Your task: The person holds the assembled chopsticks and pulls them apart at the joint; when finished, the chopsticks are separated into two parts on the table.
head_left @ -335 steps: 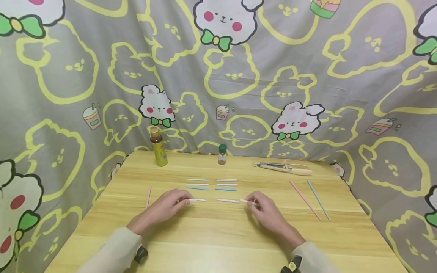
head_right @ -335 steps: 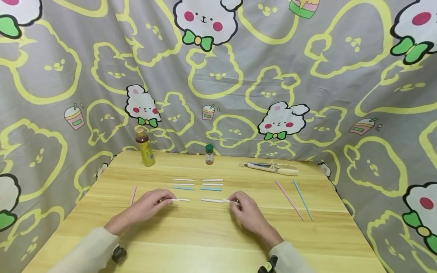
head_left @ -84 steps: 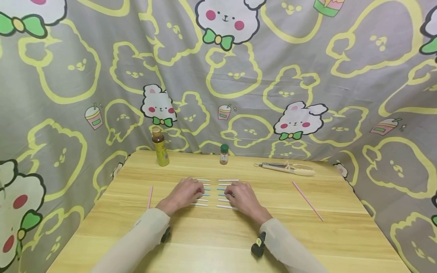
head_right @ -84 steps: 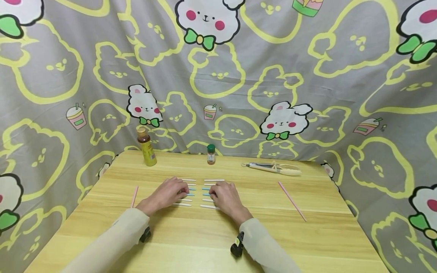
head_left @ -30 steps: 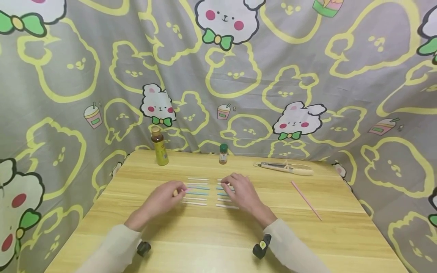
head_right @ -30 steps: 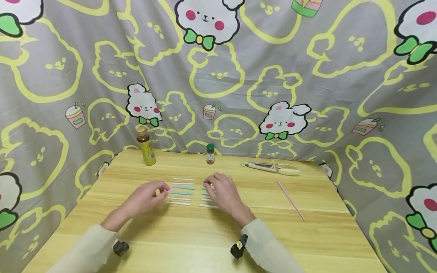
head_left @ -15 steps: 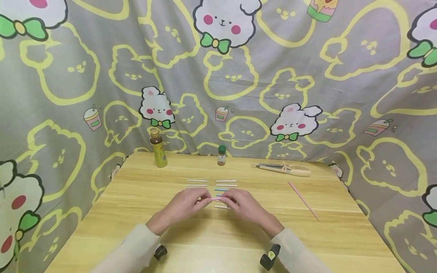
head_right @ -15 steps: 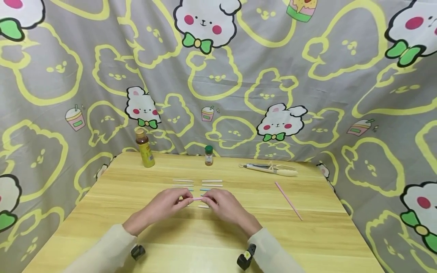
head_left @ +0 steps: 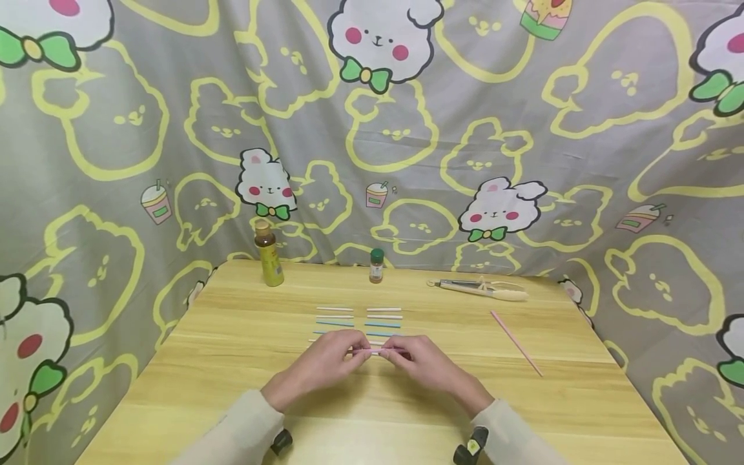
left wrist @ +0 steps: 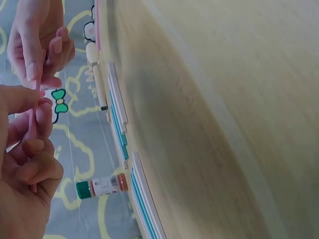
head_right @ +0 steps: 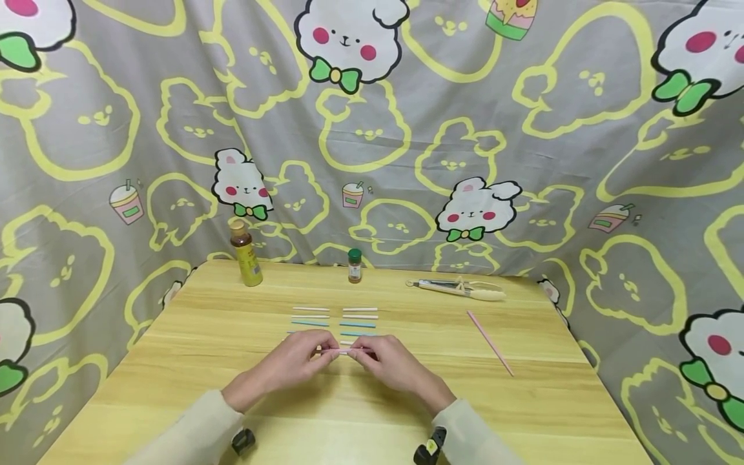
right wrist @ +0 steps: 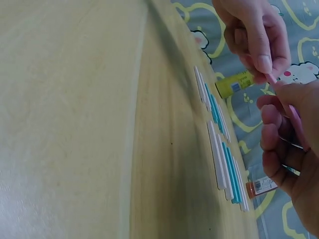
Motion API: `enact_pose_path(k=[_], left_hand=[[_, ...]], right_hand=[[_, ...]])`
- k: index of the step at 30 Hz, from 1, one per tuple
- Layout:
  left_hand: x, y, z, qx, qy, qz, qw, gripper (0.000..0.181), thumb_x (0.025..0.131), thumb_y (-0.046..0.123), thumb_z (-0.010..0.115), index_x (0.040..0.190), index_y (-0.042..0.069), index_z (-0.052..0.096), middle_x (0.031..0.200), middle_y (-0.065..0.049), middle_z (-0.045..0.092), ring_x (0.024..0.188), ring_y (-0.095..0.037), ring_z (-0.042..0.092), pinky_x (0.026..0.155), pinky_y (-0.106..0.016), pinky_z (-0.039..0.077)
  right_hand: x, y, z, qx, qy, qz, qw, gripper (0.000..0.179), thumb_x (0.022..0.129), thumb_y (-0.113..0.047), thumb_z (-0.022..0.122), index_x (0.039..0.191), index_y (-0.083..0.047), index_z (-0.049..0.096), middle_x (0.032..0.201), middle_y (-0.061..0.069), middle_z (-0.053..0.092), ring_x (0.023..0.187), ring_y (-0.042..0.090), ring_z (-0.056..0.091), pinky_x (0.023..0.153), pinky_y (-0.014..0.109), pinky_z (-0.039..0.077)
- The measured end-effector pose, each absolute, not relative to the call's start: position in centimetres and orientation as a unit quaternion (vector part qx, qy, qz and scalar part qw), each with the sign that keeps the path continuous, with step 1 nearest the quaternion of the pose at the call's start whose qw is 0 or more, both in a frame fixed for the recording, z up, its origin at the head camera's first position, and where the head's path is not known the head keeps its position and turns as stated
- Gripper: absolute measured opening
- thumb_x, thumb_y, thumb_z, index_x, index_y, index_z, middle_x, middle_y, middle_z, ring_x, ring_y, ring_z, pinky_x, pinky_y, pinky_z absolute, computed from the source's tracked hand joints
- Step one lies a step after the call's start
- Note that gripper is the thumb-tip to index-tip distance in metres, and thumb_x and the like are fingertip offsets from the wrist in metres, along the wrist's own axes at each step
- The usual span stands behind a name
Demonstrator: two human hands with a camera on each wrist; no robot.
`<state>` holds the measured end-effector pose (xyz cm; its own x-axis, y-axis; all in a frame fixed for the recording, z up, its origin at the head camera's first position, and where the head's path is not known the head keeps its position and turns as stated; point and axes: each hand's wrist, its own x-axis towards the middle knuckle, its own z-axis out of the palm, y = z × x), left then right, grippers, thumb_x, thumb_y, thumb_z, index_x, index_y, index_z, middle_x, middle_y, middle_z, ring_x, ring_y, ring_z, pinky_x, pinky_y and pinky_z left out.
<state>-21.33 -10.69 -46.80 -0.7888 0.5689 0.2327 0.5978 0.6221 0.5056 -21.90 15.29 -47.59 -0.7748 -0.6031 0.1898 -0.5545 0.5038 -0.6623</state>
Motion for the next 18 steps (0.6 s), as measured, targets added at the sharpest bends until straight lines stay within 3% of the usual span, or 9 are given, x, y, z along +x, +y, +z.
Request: enact_pose_path(k=[5,11,18], left_hand=[[-21.13,-10.53,-47.05,-0.321,-0.901,-0.292,0.032,0.010,0.109,0.026,0.068,0.103,0.021,0.074,0.091,0.014,0.068,0.079,-0.003,0.058,0.072,-0.023,0.050],[-21.11,-10.57,-47.18,-0.328,-0.897,-0.294,0.034,0.011,0.110,0.026,0.067,0.104,0.020,0.074,0.091,0.013,0.068,0.076,0.000,0.054,0.069,-0.021,0.049],[-21.02,-10.71,-47.29,-0.353,-0.888,-0.293,0.033,0.010,0.110,0.024,0.067,0.104,0.018,0.074,0.088,0.012,0.066,0.073,0.001,0.051,0.067,-0.019,0.049]], right_hand=[[-21.94,15.63,-47.99,-0.342,0.865,-0.366,0.011,0.029,0.113,-0.032,0.062,0.110,-0.010,0.080,0.073,-0.006,0.063,0.062,-0.005,0.043,0.058,0.018,0.041],[-21.87,15.89,-48.14,-0.340,0.867,-0.364,0.012,0.028,0.112,-0.029,0.063,0.111,-0.007,0.080,0.079,0.003,0.074,0.064,-0.004,0.049,0.060,0.018,0.044],[-21.66,15.98,-48.67,-0.355,0.867,-0.350,-0.014,0.028,0.113,-0.030,0.063,0.109,-0.008,0.080,0.078,0.002,0.075,0.062,-0.006,0.047,0.057,0.017,0.043]])
